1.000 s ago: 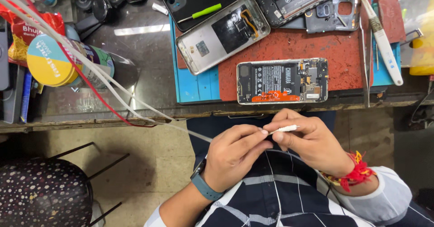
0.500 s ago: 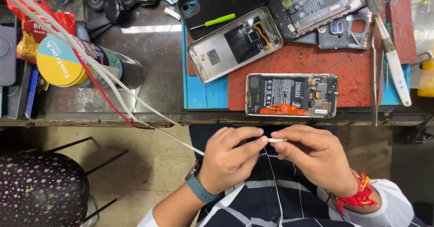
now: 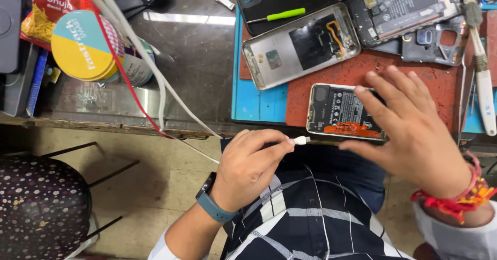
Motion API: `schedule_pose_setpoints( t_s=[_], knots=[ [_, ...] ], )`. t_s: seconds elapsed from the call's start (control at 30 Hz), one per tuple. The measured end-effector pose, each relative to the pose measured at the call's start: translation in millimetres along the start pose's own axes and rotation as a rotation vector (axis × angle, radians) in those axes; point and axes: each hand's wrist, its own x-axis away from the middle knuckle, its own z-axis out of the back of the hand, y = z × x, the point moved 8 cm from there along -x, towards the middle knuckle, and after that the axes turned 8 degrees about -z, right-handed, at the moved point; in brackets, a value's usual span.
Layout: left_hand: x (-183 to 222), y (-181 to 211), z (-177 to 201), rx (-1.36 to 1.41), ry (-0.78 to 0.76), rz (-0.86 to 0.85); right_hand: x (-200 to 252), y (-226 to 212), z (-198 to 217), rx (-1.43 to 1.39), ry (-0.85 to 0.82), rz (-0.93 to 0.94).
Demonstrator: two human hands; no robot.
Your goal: The person removes a battery from a mobile phone chassis, connects a charging cable, and carefully applies a decorative skin to a phone back cover by hand.
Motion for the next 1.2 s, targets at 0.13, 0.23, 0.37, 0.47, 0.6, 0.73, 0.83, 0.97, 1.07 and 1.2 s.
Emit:
schedule_pose_setpoints(
  t_s=[0.13, 0.23, 0.37, 0.47, 0.6, 0.73, 0.83, 0.97, 1.07, 1.2],
  knots=[
    [-4, -2, 9, -0.014, 0.026, -0.011, -3, 17, -6, -0.019, -0.090, -0.020],
    [-9, 0, 15, 0.002, 0.040, -0.009, 3, 37, -7, -0.084, -0.100, -0.031],
    [-16, 11, 22, 0.029, 0.062, -0.080, 18, 60, -1, -0.248, -0.086, 0.022],
    [-22, 22, 25, 0.048, 0.046, -0.149, 30, 69, 4, -0.429, -0.021, 0.075],
    [-28, 36, 30, 0.079, -0.009, -0.233, 38, 76, 6, -0.474, -0.030, 0.138],
    [-32, 42, 30, 0.076, -0.055, -0.250, 39, 71, 5, -0.518, 0.012, 0.126],
    [-33, 44, 28, 0.063, -0.080, -0.252, 37, 67, 5, -0.521, 0.018, 0.106],
    [-33, 46, 23, 0.045, -0.098, -0.249, 35, 62, 7, -0.397, -0.019, 0.084],
    [-34, 44, 18, 0.029, -0.103, -0.268, 34, 56, 10, -0.348, -0.036, 0.063],
    [-34, 42, 14, -0.001, -0.103, -0.291, 32, 50, 12, -0.353, -0.014, 0.073]
  ],
)
